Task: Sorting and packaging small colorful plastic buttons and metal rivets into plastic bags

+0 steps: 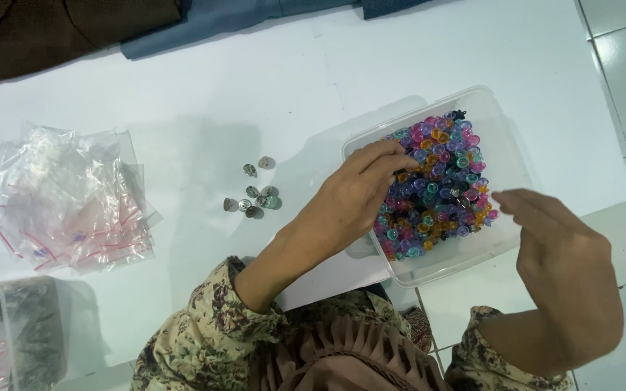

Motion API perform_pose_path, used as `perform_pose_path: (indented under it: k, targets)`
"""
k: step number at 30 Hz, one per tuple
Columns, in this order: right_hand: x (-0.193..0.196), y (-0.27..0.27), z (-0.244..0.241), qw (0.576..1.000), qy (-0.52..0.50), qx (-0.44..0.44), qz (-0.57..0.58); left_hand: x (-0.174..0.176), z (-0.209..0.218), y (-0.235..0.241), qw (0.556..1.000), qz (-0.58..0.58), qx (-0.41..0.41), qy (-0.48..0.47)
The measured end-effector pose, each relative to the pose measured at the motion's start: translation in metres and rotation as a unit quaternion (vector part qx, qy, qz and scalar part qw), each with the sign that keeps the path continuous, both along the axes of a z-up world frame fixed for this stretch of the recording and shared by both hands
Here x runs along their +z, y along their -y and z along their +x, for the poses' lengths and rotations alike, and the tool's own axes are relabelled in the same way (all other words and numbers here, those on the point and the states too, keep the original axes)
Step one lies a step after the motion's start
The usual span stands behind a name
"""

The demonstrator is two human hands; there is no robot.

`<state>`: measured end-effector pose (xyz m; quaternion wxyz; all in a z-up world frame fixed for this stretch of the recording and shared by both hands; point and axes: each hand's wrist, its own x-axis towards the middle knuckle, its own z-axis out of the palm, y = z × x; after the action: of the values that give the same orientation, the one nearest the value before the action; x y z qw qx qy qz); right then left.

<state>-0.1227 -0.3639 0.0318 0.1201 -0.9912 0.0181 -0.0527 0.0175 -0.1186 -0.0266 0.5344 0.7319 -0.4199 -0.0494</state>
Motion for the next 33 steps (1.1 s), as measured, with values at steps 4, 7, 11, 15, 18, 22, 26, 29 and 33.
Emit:
perform_pose_path:
  k: [4, 7, 11, 15, 18, 22, 26, 29, 33]
  targets:
    - [-0.015, 0.000, 0.018, 1.000, -0.018, 0.003, -0.023, -0.008, -0.001, 0.001, 1.000, 0.000, 0.003, 0.004]
    - [-0.028, -0.004, 0.031, 0.997, -0.054, 0.020, 0.042, -0.010, -0.002, 0.002, 1.000, -0.003, 0.012, 0.019]
    - [-0.026, -0.010, 0.036, 0.995, -0.062, 0.032, 0.070, -0.007, -0.001, 0.000, 1.000, -0.003, 0.006, 0.019]
    - [-0.010, -0.023, 0.031, 0.995, 0.030, 0.022, 0.097, -0.015, 0.000, 0.003, 0.999, -0.045, -0.008, 0.022]
    - [-0.006, -0.043, 0.026, 0.992, 0.087, 0.031, 0.088, -0.017, -0.008, 0.000, 0.992, -0.109, -0.047, 0.033]
    - [-0.008, -0.089, 0.027, 0.984, 0.119, 0.106, 0.078, -0.009, -0.027, -0.039, 0.997, -0.066, -0.013, 0.039]
    - [-0.009, -0.149, 0.038, 0.958, 0.158, 0.202, 0.131, -0.004, -0.038, -0.105, 0.993, -0.058, 0.084, 0.060]
    - [-0.019, -0.195, 0.046, 0.939, 0.127, 0.278, 0.159, -0.008, -0.052, -0.171, 0.983, -0.049, 0.161, 0.071]
    - [-0.043, -0.260, 0.063, 0.902, 0.088, 0.382, 0.181, -0.013, -0.084, -0.258, 0.954, -0.036, 0.299, 0.009]
